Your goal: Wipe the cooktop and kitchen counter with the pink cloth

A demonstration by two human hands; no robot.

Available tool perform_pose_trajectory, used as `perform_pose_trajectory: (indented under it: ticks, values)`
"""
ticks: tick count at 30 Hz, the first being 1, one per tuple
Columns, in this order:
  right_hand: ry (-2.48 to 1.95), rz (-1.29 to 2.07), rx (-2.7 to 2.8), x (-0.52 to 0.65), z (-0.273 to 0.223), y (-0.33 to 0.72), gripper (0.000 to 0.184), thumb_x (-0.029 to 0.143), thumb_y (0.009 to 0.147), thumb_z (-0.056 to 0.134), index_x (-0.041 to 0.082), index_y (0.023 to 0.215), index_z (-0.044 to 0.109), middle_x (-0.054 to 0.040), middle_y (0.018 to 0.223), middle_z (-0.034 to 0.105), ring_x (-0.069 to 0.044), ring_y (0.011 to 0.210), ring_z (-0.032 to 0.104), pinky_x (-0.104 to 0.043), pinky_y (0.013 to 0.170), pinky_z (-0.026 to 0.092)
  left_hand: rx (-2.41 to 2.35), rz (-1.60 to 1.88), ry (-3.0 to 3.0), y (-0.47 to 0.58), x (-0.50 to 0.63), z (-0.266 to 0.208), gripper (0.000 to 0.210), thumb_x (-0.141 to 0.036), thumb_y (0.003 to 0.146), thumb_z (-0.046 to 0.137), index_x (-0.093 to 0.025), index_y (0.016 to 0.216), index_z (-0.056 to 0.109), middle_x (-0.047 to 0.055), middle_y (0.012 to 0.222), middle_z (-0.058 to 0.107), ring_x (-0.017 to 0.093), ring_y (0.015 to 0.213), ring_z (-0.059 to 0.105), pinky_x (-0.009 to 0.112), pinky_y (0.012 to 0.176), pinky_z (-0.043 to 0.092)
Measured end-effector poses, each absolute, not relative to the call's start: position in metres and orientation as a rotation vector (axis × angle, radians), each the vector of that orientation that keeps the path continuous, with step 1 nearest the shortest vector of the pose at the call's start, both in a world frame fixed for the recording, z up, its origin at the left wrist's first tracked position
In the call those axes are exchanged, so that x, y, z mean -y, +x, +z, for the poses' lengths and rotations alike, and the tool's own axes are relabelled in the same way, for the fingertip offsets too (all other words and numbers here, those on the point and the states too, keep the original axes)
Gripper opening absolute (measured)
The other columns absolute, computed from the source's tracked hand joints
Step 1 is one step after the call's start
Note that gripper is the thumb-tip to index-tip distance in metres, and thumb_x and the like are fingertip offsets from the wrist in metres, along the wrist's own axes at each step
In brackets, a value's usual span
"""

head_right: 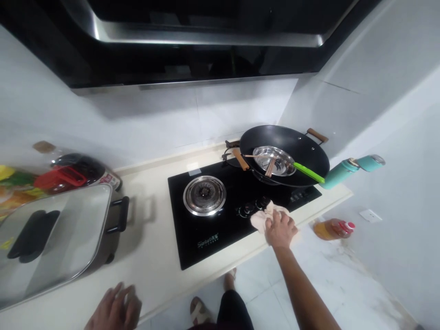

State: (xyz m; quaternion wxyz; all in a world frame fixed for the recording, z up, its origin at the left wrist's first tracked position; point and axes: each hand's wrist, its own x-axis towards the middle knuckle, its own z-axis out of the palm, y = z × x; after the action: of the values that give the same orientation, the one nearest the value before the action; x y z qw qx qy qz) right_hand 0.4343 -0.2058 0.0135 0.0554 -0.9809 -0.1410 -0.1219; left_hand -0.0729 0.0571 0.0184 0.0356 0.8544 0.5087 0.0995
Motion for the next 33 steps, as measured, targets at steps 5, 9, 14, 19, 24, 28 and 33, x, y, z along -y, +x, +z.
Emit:
perform_pose_trajectory:
  ticks: [5, 9, 14, 19, 24, 28, 33]
  values:
    - [-2.883, -0.349, 0.735, 0.174, 0.009, 0.330, 0.047, 0.040, 0.098, 0.047, 0.021, 0.137, 0.063, -0.0179, 0.141, 0.052, -0.040, 0.122, 0.042, -0.056, 0.096, 0.035, -1.549, 0.364, 2.660, -0.069, -0.054, 0.024, 0.041, -0.042, 0.098, 0.041, -0.024, 0.123, 0.068, 0.012, 0.146, 0.060, 0.030, 0.144, 0.046, 0.050, 0.111, 0.038]
    - [-2.706, -0.038, 1.025, 0.134, 0.014, 0.233, 0.047, 0.036, 0.095, 0.053, 0.027, 0.140, 0.063, -0.0141, 0.145, 0.053, -0.042, 0.131, 0.039, -0.060, 0.103, 0.033, -1.542, 0.365, 2.671, -0.066, -0.053, 0.025, 0.040, -0.041, 0.100, 0.040, -0.024, 0.121, 0.069, 0.011, 0.144, 0.061, 0.030, 0.142, 0.047, 0.049, 0.109, 0.038]
    - [-2.348, 0.366, 1.420, 0.090, 0.033, 0.146, 0.051, 0.035, 0.089, 0.066, 0.036, 0.140, 0.061, -0.0071, 0.146, 0.055, -0.039, 0.133, 0.040, -0.055, 0.105, 0.035, -1.531, 0.386, 2.667, -0.068, -0.053, 0.025, 0.039, -0.040, 0.102, 0.040, -0.023, 0.121, 0.070, 0.011, 0.145, 0.062, 0.029, 0.142, 0.047, 0.048, 0.109, 0.037]
    - [-2.095, 0.427, 1.509, 0.082, 0.052, 0.131, 0.045, 0.027, 0.088, 0.066, 0.035, 0.133, 0.065, -0.0033, 0.144, 0.054, -0.031, 0.130, 0.043, -0.046, 0.109, 0.035, -1.519, 0.403, 2.664, -0.069, -0.053, 0.026, 0.038, -0.039, 0.101, 0.043, -0.025, 0.123, 0.070, 0.010, 0.144, 0.062, 0.028, 0.143, 0.046, 0.046, 0.111, 0.036]
    - [-2.095, 0.203, 1.245, 0.107, 0.039, 0.150, 0.046, 0.016, 0.084, 0.064, 0.029, 0.127, 0.067, -0.0063, 0.137, 0.052, -0.027, 0.122, 0.045, -0.043, 0.106, 0.036, -1.502, 0.349, 2.665, -0.070, -0.058, 0.025, 0.043, -0.042, 0.102, 0.037, -0.023, 0.125, 0.068, 0.011, 0.147, 0.060, 0.029, 0.144, 0.045, 0.050, 0.112, 0.036]
    - [-2.257, 0.131, 1.281, 0.136, 0.028, 0.172, 0.048, 0.020, 0.086, 0.069, 0.033, 0.131, 0.065, -0.0053, 0.141, 0.052, -0.030, 0.126, 0.041, -0.044, 0.103, 0.036, -1.500, 0.351, 2.644, -0.071, -0.064, 0.019, 0.044, -0.045, 0.100, 0.038, -0.025, 0.128, 0.065, 0.010, 0.149, 0.058, 0.028, 0.145, 0.044, 0.051, 0.112, 0.037]
    - [-2.398, -0.003, 1.230, 0.166, 0.018, 0.229, 0.042, 0.030, 0.091, 0.067, 0.035, 0.132, 0.066, -0.0056, 0.142, 0.055, -0.032, 0.129, 0.039, -0.048, 0.103, 0.033, -1.462, 0.407, 2.613, -0.074, -0.070, 0.017, 0.050, -0.049, 0.099, 0.031, -0.024, 0.126, 0.065, 0.012, 0.148, 0.058, 0.031, 0.144, 0.046, 0.053, 0.108, 0.041]
